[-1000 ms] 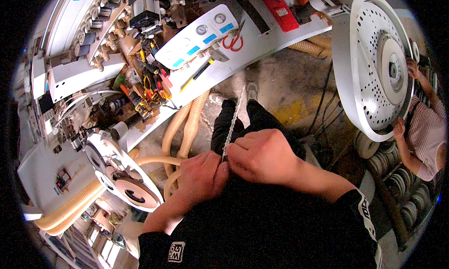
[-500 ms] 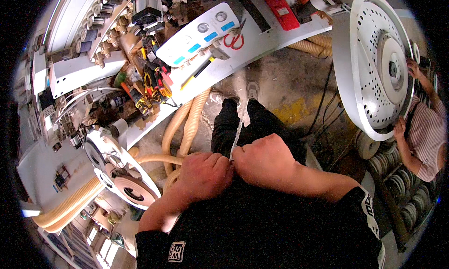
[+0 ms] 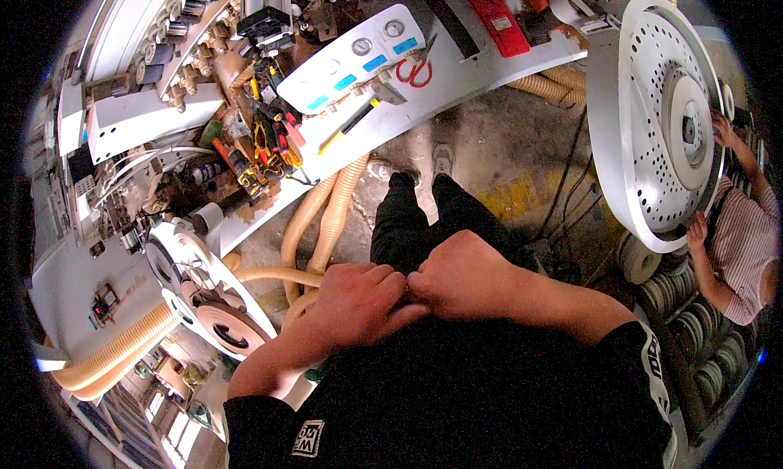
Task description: The person scrapes debris off a white component and wipes it with a cloth while standing at a woodworking edge banding machine.
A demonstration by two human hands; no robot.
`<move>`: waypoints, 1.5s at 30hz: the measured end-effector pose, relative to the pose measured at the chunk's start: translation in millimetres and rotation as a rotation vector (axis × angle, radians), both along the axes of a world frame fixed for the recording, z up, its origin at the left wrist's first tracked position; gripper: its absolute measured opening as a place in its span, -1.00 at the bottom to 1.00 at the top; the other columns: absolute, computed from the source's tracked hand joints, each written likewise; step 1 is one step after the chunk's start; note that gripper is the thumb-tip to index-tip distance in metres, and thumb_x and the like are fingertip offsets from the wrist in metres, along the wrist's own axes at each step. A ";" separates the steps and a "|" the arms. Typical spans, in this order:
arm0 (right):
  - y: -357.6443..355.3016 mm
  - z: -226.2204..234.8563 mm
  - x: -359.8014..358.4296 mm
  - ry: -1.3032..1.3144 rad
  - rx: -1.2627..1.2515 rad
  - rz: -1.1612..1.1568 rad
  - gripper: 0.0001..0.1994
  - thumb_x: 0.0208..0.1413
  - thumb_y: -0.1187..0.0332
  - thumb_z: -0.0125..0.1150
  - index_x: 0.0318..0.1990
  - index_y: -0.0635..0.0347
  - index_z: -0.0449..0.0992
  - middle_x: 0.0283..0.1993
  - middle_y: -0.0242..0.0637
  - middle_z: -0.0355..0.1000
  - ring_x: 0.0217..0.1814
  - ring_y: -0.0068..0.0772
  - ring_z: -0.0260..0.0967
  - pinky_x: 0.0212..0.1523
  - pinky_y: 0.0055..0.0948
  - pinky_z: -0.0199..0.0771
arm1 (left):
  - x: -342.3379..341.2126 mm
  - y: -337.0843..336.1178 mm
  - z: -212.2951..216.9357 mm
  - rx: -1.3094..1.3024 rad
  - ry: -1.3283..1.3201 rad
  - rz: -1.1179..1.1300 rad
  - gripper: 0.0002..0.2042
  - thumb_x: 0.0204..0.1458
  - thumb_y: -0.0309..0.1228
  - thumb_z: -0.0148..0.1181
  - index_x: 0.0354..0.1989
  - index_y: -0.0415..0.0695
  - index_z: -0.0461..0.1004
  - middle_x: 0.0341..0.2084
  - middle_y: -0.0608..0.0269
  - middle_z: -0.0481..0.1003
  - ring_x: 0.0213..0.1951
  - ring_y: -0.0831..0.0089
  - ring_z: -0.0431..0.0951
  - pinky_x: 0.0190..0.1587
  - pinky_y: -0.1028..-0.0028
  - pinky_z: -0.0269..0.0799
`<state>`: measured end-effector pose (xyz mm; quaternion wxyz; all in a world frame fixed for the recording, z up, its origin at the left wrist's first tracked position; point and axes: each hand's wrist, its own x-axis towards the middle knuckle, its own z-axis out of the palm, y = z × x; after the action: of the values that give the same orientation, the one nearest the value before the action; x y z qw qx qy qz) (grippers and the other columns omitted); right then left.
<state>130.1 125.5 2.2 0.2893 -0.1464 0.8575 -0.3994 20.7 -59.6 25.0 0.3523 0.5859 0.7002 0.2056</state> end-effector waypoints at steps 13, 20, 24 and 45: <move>19.5 15.2 18.4 0.267 -0.593 -0.222 -0.64 0.08 0.29 0.34 -0.62 0.02 0.26 -0.65 -0.36 0.30 -0.62 -0.19 0.35 -0.65 -0.20 0.24 | 13.6 3.7 14.3 0.575 -0.013 0.177 -0.63 -0.09 -0.34 0.44 -0.66 -0.01 0.26 -0.68 0.39 0.23 -0.63 0.48 0.30 -0.60 0.47 0.16; 53.1 21.7 13.4 0.504 -0.608 -0.421 -0.60 -0.02 0.46 0.36 -0.70 0.03 0.21 -0.71 -0.43 0.17 -0.72 -0.33 0.20 -0.69 -0.30 0.07 | 12.5 -26.3 9.3 0.340 0.156 0.539 -0.72 0.12 -0.40 0.20 -0.61 -0.10 0.31 -0.70 0.34 0.24 -0.64 0.39 0.32 -0.60 0.44 0.15; 111.4 39.2 13.8 0.532 -0.179 -0.601 -0.64 0.00 0.43 0.35 -0.71 0.10 0.29 -0.72 -0.38 0.17 -0.73 -0.26 0.15 -0.66 -0.25 0.01 | 21.2 -42.1 -15.2 0.358 -0.310 1.223 -0.63 0.38 -0.29 -0.09 -0.53 -0.14 0.33 -0.70 0.30 0.23 -0.67 0.49 0.20 -0.59 0.49 0.13; 4.2 1.0 -52.5 0.610 -0.163 -0.573 -0.68 -0.14 0.36 0.55 -0.19 0.19 0.65 -0.40 -0.35 0.55 -0.44 -0.35 0.50 -0.46 -0.38 0.47 | 8.4 -20.6 -31.7 0.218 -0.151 0.902 -0.74 0.31 -0.33 -0.02 -0.39 -0.22 0.43 -0.61 0.04 0.38 -0.57 0.05 0.44 -0.49 0.20 0.31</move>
<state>77.6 129.6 3.3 -0.1127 -0.0361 0.8756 -0.4684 29.1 -80.2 -6.7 0.2142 0.2401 0.8317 0.4524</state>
